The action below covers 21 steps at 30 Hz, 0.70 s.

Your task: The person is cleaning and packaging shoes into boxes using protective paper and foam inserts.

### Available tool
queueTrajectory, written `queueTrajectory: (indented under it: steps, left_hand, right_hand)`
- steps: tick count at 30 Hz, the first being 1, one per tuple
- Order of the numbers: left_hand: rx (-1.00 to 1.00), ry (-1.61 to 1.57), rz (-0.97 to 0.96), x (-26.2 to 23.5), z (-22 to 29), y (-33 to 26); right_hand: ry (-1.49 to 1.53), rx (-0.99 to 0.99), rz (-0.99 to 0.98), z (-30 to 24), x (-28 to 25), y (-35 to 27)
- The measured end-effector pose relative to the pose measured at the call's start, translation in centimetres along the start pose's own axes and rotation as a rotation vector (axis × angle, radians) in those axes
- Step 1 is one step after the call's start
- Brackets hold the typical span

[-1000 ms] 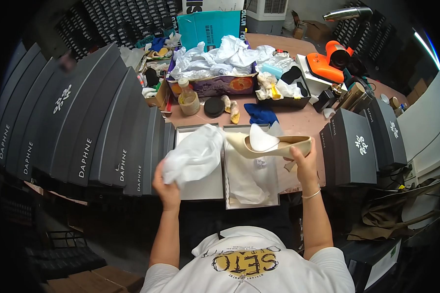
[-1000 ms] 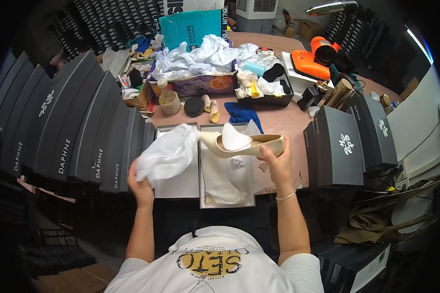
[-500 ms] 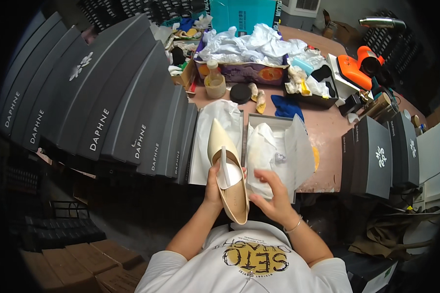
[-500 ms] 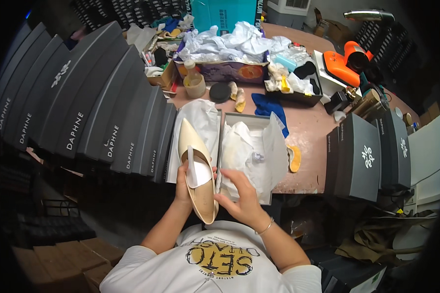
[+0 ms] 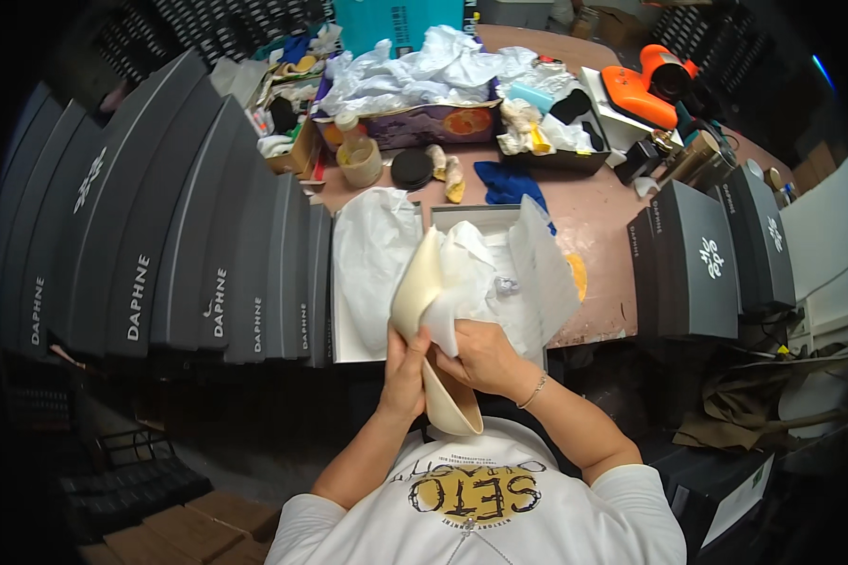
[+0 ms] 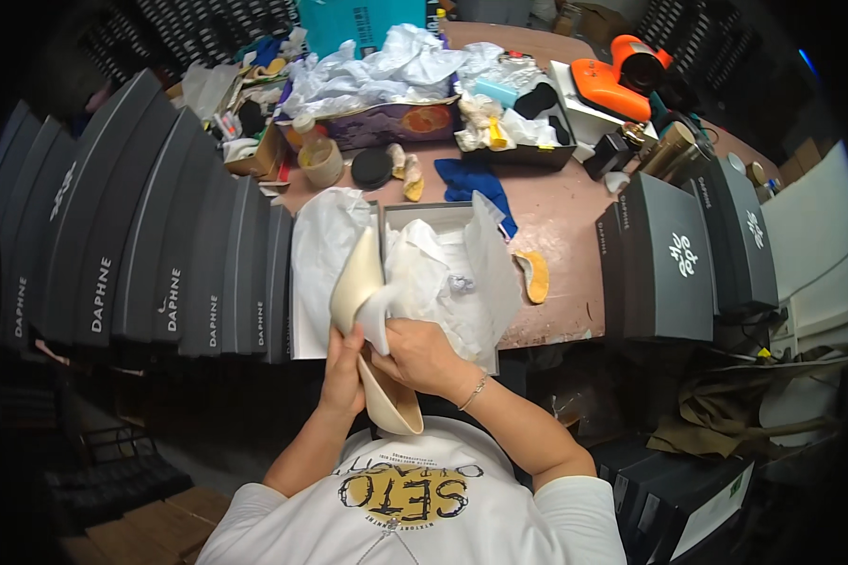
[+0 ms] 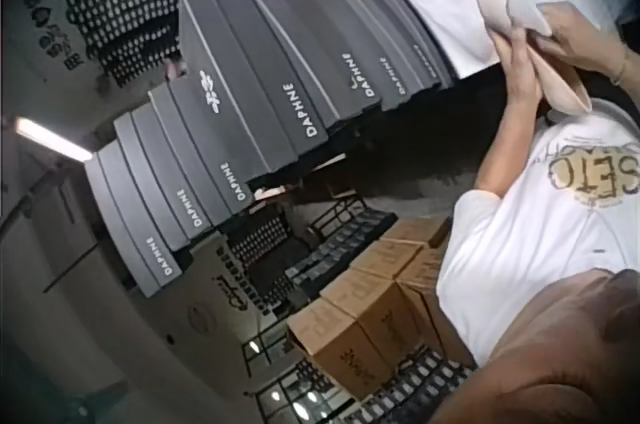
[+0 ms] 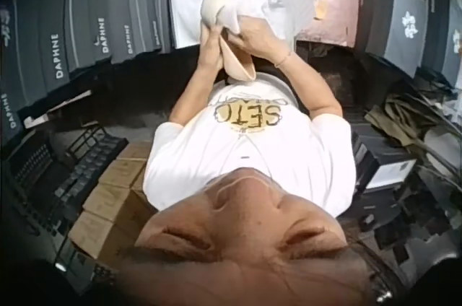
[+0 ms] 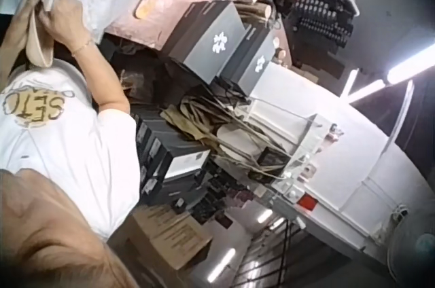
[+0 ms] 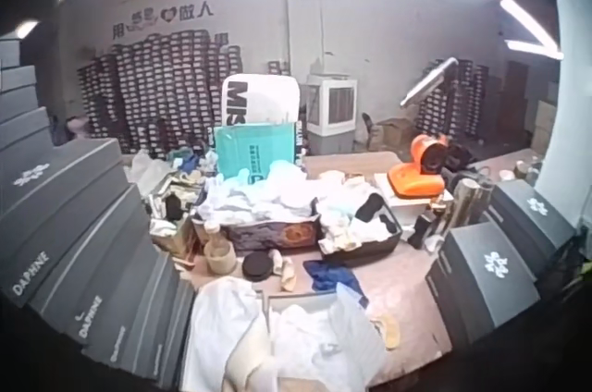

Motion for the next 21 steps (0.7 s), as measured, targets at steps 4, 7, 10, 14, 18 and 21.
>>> queueTrajectory:
  steps: [4,7,10,14,18,21]
  left_hand:
    - [-0.133,-0.144,0.124,-4.6,-0.7,2.6]
    - [-0.137,-0.111,0.182,-2.6,0.2,2.4]
    - [-0.14,-0.047,0.094,-1.6,0.0,2.0]
    - [-0.15,-0.069,-0.049,-0.3,-0.9,2.6]
    - [-0.075,-0.118,-0.224,2.3,0.1,2.2]
    - [-0.048,-0.017,-0.18,2.8,0.3,1.4]
  right_hand:
    - [0.222,0.421,0.333,6.7,-5.7,-2.0]
    - [0.367,0.677,0.299,15.9,-3.2,-5.0]
    - [0.136,0.55,0.47,14.6,-4.0,-4.7]
    - [0.758,0.573,0.453,9.3,-4.9,-4.2]
    - [0.349,0.214,0.027,1.2,-2.6,-2.5]
    - [-0.148,0.168,0.04,0.8,-2.8,-2.6]
Point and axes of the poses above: each hand's wrist, its own y-axis towards the middle knuckle, its own x-axis out of the palm, z = x × y, the point moved 9 cm from there along y, towards the middle knuckle, and after that the axes turned 2 degrees about -x, right-handed, at the moved point
